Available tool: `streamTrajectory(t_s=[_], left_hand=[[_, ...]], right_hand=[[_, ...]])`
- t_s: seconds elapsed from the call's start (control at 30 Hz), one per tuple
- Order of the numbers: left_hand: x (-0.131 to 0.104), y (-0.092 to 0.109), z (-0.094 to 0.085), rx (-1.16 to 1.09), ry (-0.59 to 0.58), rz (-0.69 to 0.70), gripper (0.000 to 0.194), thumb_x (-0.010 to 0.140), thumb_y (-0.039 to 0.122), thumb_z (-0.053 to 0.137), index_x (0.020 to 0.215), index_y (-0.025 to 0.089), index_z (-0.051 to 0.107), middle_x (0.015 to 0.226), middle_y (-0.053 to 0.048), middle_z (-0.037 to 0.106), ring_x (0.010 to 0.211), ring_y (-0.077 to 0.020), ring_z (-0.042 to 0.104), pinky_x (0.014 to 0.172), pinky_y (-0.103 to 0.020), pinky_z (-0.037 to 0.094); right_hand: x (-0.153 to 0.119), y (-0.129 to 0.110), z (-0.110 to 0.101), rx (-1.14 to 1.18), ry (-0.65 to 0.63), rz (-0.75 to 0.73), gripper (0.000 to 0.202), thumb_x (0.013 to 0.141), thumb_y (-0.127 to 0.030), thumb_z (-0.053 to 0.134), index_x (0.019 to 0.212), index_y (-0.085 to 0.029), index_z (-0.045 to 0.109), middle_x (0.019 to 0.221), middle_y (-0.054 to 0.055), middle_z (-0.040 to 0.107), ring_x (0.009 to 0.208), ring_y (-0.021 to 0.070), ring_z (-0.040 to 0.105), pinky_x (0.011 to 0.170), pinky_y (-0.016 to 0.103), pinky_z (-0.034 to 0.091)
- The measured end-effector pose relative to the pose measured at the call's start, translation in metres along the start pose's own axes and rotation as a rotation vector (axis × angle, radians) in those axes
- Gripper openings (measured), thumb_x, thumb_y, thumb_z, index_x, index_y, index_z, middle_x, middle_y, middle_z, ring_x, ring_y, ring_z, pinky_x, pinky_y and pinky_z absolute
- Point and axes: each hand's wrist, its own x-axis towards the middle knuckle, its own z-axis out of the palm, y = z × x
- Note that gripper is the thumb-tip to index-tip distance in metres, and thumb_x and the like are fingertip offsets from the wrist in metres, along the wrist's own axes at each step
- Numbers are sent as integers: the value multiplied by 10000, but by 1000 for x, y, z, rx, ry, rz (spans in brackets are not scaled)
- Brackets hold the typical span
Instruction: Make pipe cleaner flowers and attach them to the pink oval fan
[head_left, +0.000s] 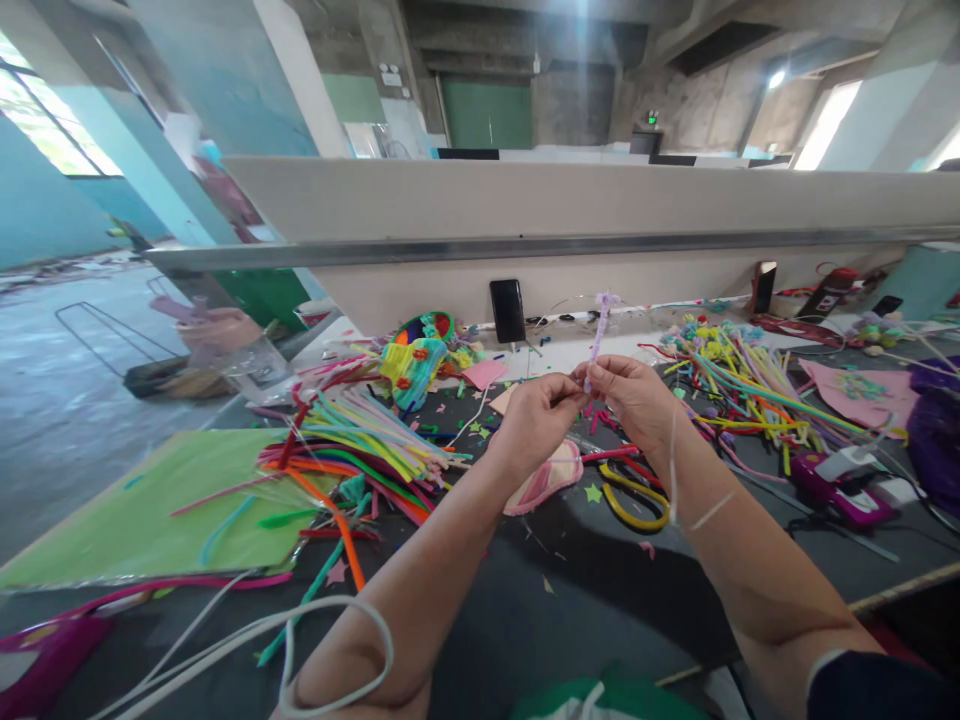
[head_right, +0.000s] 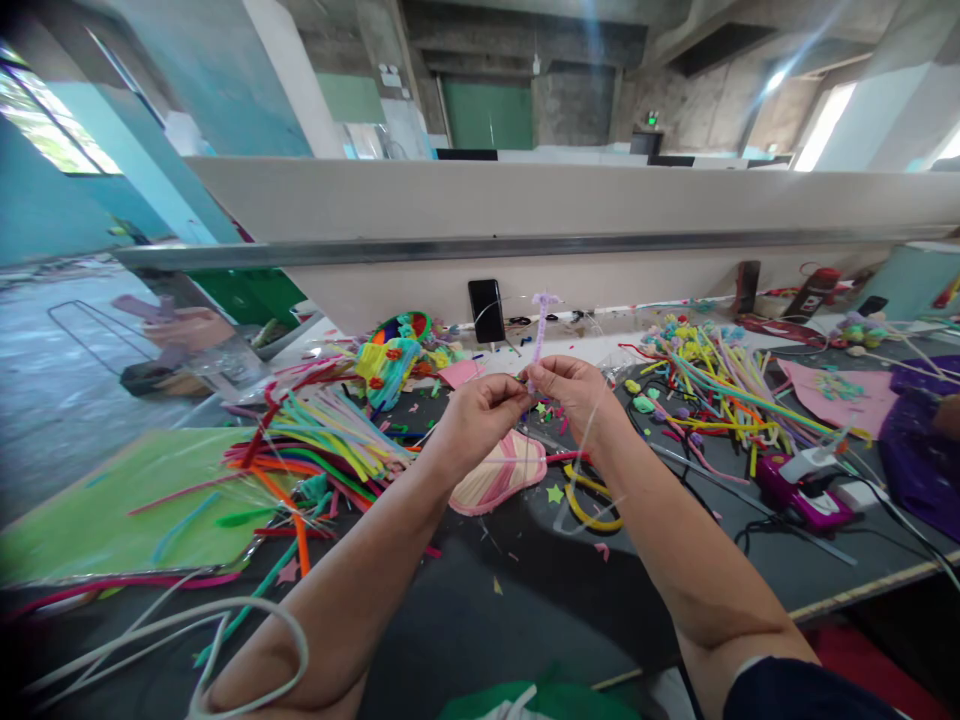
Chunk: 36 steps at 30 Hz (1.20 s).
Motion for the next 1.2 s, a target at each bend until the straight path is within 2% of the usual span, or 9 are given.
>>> streamTrajectory(t_s=[0.17,0.37,0.47,0.7,0.83,0.93,1.03,1.13,1.2], left_hand=[[-1,0,2,-94,-43,-43,220,785,310,600,655,134,571,540,42,442,519,-66,371,500,-200,296],[-4,1,1,-579,-282,-119,297,793,377,629,651,145,509,486,68,371,408,-36,317,410,-188,217],[-6,0,3,-704,-311,-137,284,783,364,653,671,138,523,519,63,384,403,-27,334,400,-182,211],[-11,2,14,-889,-331,-214,241,755,343,689,723,122,599,585,34,481,405,-10,343,376,-164,218],[-16,7,21,-896,-305,-251,273,709,371,723,710,135,584,572,38,489,397,-15,339,365,-171,221],[-14,7,21,-819,-219,-203,268,727,368,703,713,151,547,531,62,435,394,-19,313,373,-173,225],[-9,6,16,-620,-148,-119,297,778,390,649,673,157,496,483,78,386,380,-21,305,388,-175,230],[-6,5,12,-425,-122,-81,326,803,415,612,653,151,493,463,75,387,388,-29,334,398,-179,243],[-6,5,11,-395,-154,-81,330,807,426,603,659,147,504,473,72,393,395,-34,346,402,-184,252]], right_hand=[[0,0,-1,-48,49,-51,183,597,-296,791,590,-173,657,600,-16,608,592,97,496,600,241,386],[-5,-10,-1,193,-165,42,186,632,-296,785,635,-151,668,680,6,621,609,91,529,580,225,418],[-5,-12,-1,264,-216,78,202,620,-299,799,667,-148,672,692,3,619,581,84,522,534,212,426],[-10,-5,3,351,-326,66,243,621,-342,799,640,-159,639,917,9,652,530,46,498,496,199,445],[-12,0,3,348,-347,41,293,612,-417,788,587,-183,613,918,19,650,692,116,579,673,279,495],[-9,-3,2,248,-334,48,258,658,-429,746,650,-185,660,964,50,657,761,148,594,695,292,487],[-5,-7,0,124,-213,-38,218,713,-393,711,709,-175,697,884,50,668,753,136,588,701,269,467],[-3,-9,-2,15,-69,-76,179,661,-339,764,656,-178,685,726,13,654,674,114,565,664,249,446],[-3,-11,-4,-22,-49,-52,185,630,-327,787,636,-179,676,663,2,639,623,109,545,614,243,429]])
